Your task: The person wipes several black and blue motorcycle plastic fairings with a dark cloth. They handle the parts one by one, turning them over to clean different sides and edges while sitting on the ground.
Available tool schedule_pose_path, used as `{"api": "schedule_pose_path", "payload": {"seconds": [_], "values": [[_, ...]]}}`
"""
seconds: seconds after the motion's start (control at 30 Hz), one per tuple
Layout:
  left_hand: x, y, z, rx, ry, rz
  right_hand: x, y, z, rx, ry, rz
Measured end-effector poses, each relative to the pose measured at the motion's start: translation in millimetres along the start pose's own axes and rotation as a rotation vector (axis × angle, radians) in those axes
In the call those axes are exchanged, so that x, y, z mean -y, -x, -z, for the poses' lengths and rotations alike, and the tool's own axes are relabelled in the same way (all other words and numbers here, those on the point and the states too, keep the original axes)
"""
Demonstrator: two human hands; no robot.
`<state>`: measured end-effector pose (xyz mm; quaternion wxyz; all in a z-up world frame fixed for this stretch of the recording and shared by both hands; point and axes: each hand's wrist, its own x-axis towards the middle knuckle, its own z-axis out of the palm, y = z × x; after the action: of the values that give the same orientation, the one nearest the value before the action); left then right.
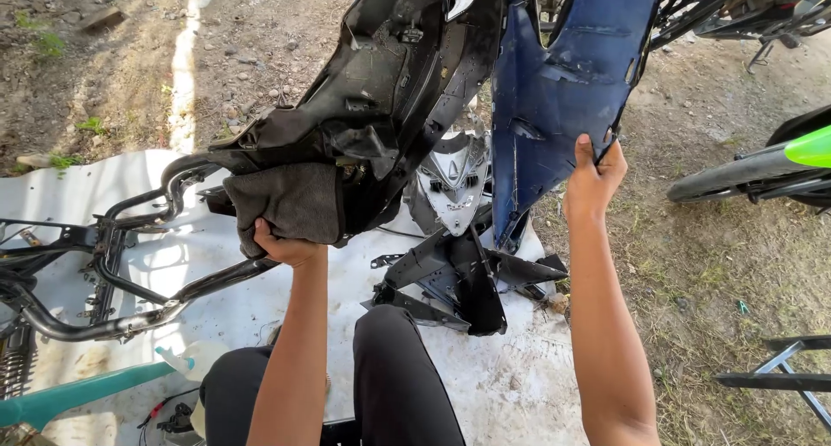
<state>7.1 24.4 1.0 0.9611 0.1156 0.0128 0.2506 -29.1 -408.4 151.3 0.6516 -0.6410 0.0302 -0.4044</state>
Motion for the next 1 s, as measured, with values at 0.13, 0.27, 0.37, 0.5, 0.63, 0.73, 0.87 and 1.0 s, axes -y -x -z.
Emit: {"api": "schedule_pose_path", "payload": {"seconds": [0.13, 0.27, 0.37, 0.5, 0.63, 0.73, 0.87, 1.0], "values": [[-4, -7, 3, 0.013, -0.02, -0.023, -7, 0, -12, 0.021, -0.044, 0.001], [-8, -14, 17, -0.042, -0.089, -0.043, -26, 1, -21, 0.016, -0.016, -0.047], [-9, -20, 35, -0.112, -0.137, -0.106, -44, 5, -31, 0.018, 0.042, -0.084], [-17, -26, 62, -0.178, -0.199, -0.164, -60, 14, -62, 0.05, 0.052, -0.148], [-45, -27, 77, -0.214, -0.288, -0.233, -98, 28, -91, 0.1, 0.129, -0.206], [-66, -35, 110, -0.283, -0.338, -0.326, -129, 44, -121, 0.151, 0.261, -0.277], [-91, -45, 162, -0.379, -0.442, -0.451, -151, 71, -167, 0.238, 0.382, -0.321], [-116, -50, 177, -0.588, -0.501, -0.444, -162, 93, -212, 0.301, 0.395, -0.372]]}}
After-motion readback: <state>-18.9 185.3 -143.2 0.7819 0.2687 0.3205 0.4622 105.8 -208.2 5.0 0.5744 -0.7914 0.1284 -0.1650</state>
